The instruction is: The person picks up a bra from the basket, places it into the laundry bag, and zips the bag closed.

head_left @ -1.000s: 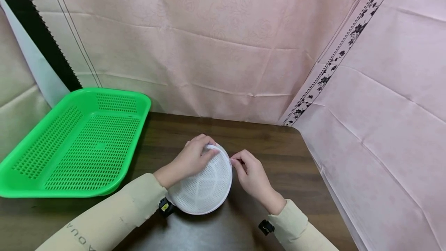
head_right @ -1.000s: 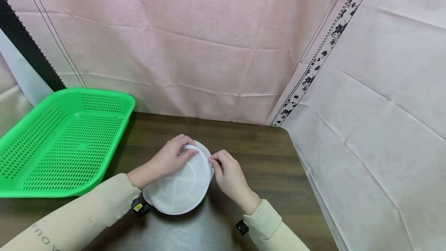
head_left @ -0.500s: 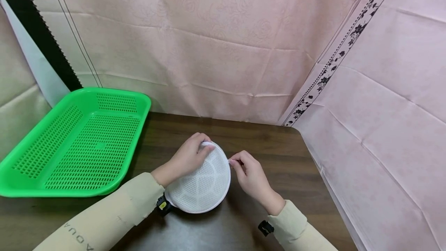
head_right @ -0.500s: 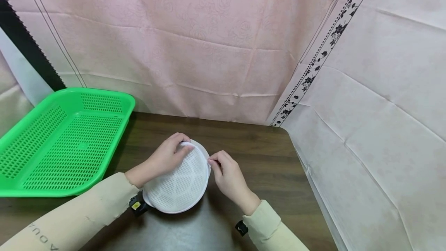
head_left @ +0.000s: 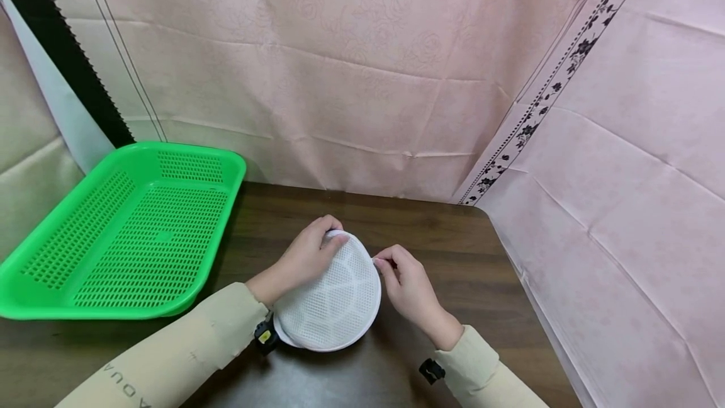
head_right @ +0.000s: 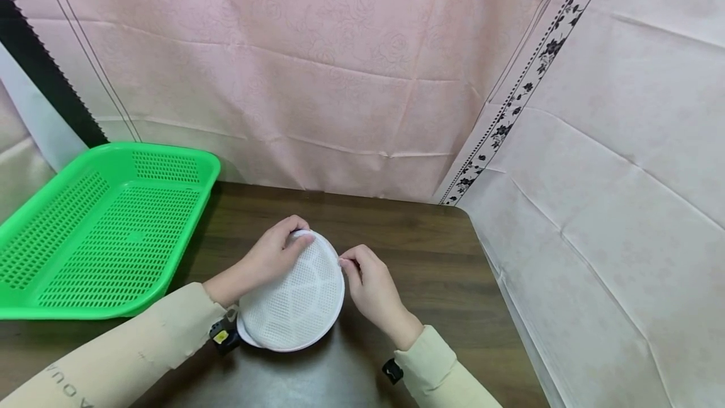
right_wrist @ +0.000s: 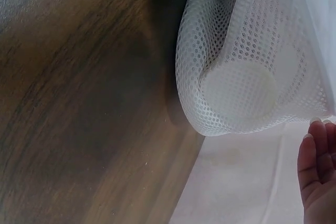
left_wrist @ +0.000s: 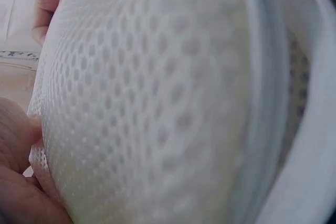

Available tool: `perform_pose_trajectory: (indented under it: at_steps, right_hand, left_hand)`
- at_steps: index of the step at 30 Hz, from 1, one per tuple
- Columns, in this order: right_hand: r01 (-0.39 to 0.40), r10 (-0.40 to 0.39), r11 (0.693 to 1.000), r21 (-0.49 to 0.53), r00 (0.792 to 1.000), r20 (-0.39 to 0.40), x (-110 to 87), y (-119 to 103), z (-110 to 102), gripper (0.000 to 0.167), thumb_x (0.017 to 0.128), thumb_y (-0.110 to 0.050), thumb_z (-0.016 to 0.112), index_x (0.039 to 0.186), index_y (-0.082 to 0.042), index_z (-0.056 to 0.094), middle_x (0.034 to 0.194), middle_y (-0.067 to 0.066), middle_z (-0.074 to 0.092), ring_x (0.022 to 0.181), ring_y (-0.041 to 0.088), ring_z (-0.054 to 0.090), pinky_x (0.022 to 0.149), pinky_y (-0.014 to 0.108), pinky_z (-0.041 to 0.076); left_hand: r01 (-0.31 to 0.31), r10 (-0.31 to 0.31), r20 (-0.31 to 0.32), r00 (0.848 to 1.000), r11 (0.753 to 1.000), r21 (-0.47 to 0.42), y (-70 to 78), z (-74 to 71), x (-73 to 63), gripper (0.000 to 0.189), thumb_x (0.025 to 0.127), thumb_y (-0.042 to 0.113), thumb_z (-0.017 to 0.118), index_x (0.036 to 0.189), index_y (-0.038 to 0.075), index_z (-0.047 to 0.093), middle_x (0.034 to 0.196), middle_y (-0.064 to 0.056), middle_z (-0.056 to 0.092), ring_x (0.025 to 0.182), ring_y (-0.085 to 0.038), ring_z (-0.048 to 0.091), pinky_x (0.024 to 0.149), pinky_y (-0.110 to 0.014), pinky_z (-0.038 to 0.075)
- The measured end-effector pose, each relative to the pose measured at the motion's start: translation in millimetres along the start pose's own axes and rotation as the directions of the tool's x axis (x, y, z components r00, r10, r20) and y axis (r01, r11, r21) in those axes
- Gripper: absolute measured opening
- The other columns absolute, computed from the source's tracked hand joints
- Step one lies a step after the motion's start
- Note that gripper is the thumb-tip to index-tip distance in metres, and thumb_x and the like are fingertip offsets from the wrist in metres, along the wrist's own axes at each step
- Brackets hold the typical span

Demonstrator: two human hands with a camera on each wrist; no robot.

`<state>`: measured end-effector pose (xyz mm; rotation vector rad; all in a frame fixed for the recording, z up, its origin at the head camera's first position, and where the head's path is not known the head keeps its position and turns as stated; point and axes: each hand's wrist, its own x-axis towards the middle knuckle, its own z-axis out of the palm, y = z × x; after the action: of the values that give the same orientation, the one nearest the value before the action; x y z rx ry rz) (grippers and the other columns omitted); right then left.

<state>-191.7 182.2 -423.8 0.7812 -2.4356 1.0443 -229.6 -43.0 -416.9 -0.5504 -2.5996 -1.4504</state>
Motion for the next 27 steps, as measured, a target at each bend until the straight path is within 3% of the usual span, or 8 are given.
perform_pose_trajectory:
  at_steps: [7, 12, 19, 27]
  right_hand:
    - [0.009, -0.010, 1.000, -0.008, 1.000, -0.024, 4.8, -0.1, -9.4, 0.007, 0.093, -0.007, 0.065, 0.096, -0.011, 0.060, 0.089, -0.004, 0.062, 0.073, 0.008, 0.055, 0.061, 0.025, 0.048]
    - [0.039, -0.040, 0.999, -0.005, 0.998, -0.055, 10.2, -1.0, -19.7, 0.002, 0.094, -0.008, 0.063, 0.095, -0.008, 0.061, 0.089, -0.004, 0.062, 0.073, 0.009, 0.056, 0.061, 0.025, 0.047]
    - [0.041, -0.040, 0.999, 0.021, 0.997, -0.066, 13.2, 0.1, -19.0, 0.006, 0.093, -0.005, 0.063, 0.094, -0.011, 0.062, 0.089, -0.005, 0.063, 0.074, 0.008, 0.057, 0.063, 0.024, 0.048]
    - [0.021, -0.019, 0.999, 0.048, 0.999, -0.031, 11.3, 1.3, -9.0, 0.004, 0.094, -0.008, 0.063, 0.096, -0.011, 0.062, 0.090, -0.003, 0.063, 0.076, 0.009, 0.058, 0.064, 0.025, 0.048]
  left_hand:
    - [0.041, -0.042, -0.014, 0.999, 0.997, -0.072, 6.3, 2.9, 0.2, 0.015, 0.098, 0.032, 0.057, 0.104, 0.019, 0.055, 0.097, -0.002, 0.057, 0.088, -0.021, 0.053, 0.078, -0.036, 0.045]
    - [0.076, -0.085, -0.056, 0.995, 0.986, -0.146, 12.0, 1.2, 0.2, 0.017, 0.098, 0.035, 0.056, 0.105, 0.020, 0.054, 0.097, -0.002, 0.057, 0.088, -0.021, 0.053, 0.078, -0.037, 0.044]
    - [0.117, -0.134, -0.070, 0.989, 0.970, -0.212, 7.0, -4.4, -3.3, 0.016, 0.099, 0.031, 0.056, 0.105, 0.017, 0.054, 0.095, -0.005, 0.054, 0.087, -0.022, 0.051, 0.077, -0.037, 0.042]
    - [0.171, -0.183, -0.045, 0.982, 0.966, -0.193, -4.2, -10.4, -6.4, 0.019, 0.099, 0.035, 0.055, 0.107, 0.019, 0.054, 0.098, -0.004, 0.055, 0.088, -0.022, 0.052, 0.077, -0.037, 0.043]
